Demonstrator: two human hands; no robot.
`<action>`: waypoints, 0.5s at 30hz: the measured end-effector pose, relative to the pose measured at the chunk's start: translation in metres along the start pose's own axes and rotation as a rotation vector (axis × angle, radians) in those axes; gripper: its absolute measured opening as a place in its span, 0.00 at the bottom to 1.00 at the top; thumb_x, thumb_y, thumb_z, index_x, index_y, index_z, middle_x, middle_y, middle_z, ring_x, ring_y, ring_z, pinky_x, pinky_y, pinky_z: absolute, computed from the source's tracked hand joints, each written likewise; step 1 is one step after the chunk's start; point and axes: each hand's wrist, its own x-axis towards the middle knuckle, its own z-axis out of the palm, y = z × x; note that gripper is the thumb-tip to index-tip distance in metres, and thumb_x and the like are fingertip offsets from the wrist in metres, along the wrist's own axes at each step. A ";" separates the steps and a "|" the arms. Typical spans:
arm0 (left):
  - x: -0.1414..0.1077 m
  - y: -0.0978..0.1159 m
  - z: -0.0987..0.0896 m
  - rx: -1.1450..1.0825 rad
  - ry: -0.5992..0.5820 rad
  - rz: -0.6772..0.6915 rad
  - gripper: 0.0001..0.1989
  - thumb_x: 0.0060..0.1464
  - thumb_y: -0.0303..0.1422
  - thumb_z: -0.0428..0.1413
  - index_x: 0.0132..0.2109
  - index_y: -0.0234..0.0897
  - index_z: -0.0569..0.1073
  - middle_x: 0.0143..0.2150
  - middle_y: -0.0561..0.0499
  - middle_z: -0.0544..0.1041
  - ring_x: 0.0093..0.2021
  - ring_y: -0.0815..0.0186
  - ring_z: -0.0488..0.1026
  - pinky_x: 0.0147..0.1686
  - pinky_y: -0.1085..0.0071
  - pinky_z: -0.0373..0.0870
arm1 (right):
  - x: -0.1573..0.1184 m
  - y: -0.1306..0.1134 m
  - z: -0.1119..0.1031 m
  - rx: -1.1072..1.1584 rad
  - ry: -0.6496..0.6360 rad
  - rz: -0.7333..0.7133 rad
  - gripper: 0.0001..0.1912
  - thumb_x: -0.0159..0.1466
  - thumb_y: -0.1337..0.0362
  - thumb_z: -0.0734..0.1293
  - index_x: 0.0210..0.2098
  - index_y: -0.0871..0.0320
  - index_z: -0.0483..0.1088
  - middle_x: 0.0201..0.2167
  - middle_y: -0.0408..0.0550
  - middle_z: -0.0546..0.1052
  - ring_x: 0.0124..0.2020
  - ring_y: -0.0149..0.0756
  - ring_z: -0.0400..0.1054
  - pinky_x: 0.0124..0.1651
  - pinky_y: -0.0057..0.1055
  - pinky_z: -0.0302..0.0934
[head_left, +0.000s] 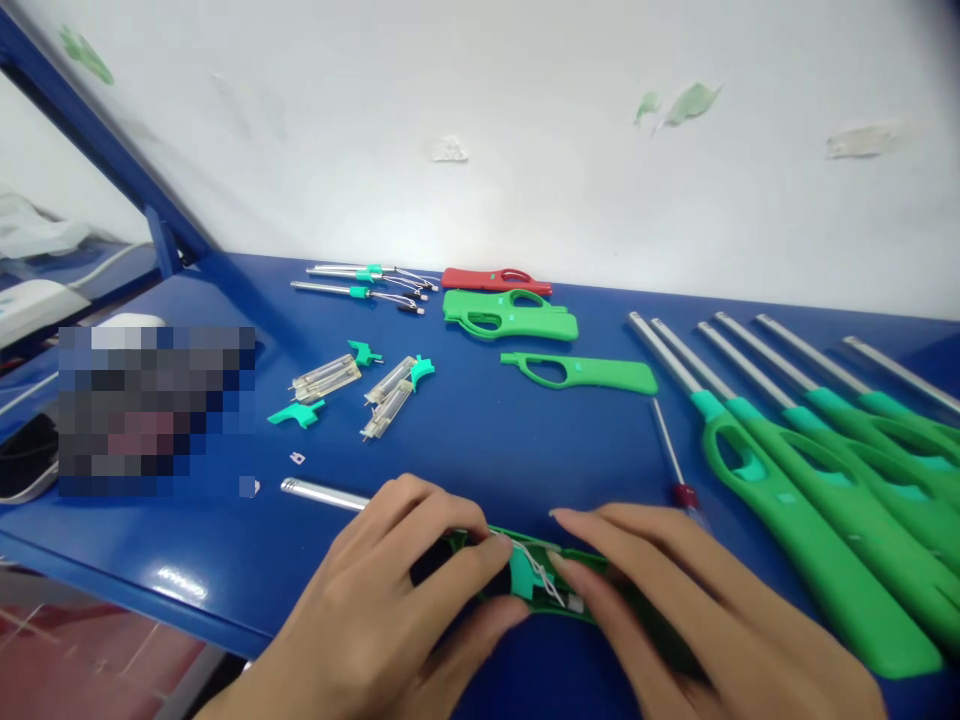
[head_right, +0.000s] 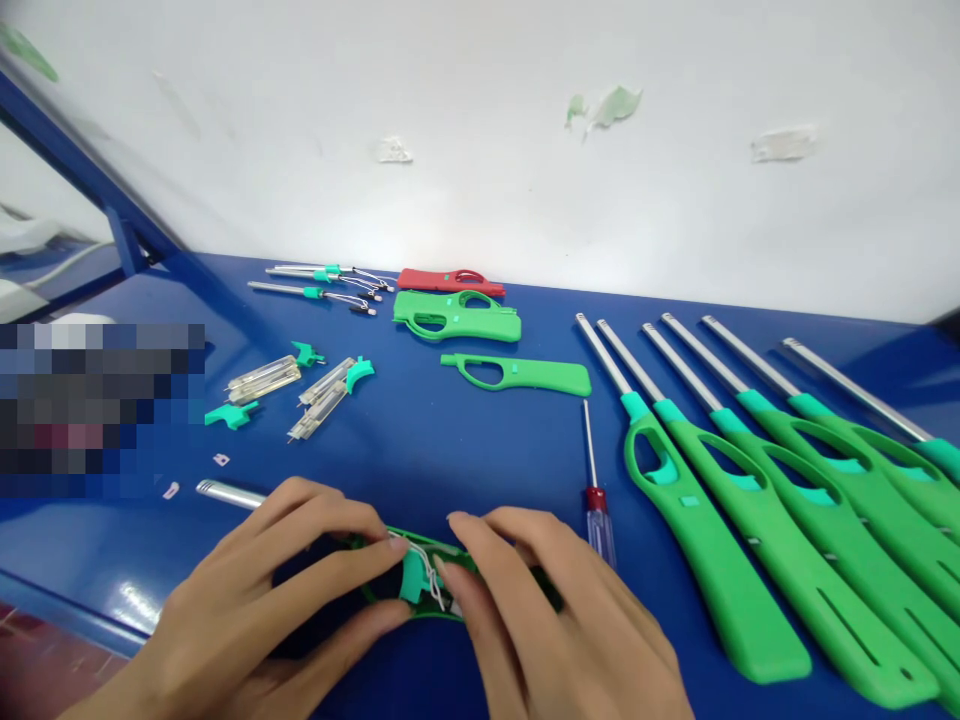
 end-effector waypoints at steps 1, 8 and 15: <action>0.001 0.000 -0.001 0.012 -0.003 0.002 0.04 0.74 0.28 0.61 0.52 0.38 0.81 0.46 0.50 0.81 0.44 0.65 0.73 0.50 0.67 0.74 | 0.001 0.006 0.000 -0.007 -0.041 -0.059 0.16 0.86 0.61 0.60 0.60 0.47 0.80 0.53 0.37 0.84 0.50 0.28 0.81 0.55 0.26 0.70; 0.000 -0.002 0.000 0.029 -0.002 0.004 0.05 0.74 0.29 0.60 0.51 0.39 0.82 0.45 0.50 0.83 0.43 0.63 0.74 0.46 0.66 0.76 | -0.001 0.026 0.005 0.010 -0.182 -0.236 0.21 0.87 0.63 0.54 0.60 0.45 0.78 0.54 0.30 0.83 0.49 0.30 0.79 0.61 0.34 0.63; 0.001 0.001 -0.002 0.041 -0.007 0.021 0.05 0.75 0.30 0.61 0.50 0.38 0.82 0.45 0.50 0.83 0.42 0.64 0.73 0.45 0.66 0.75 | 0.009 0.009 0.007 -0.028 -0.101 -0.199 0.20 0.88 0.61 0.52 0.56 0.53 0.75 0.46 0.39 0.85 0.41 0.33 0.79 0.49 0.37 0.63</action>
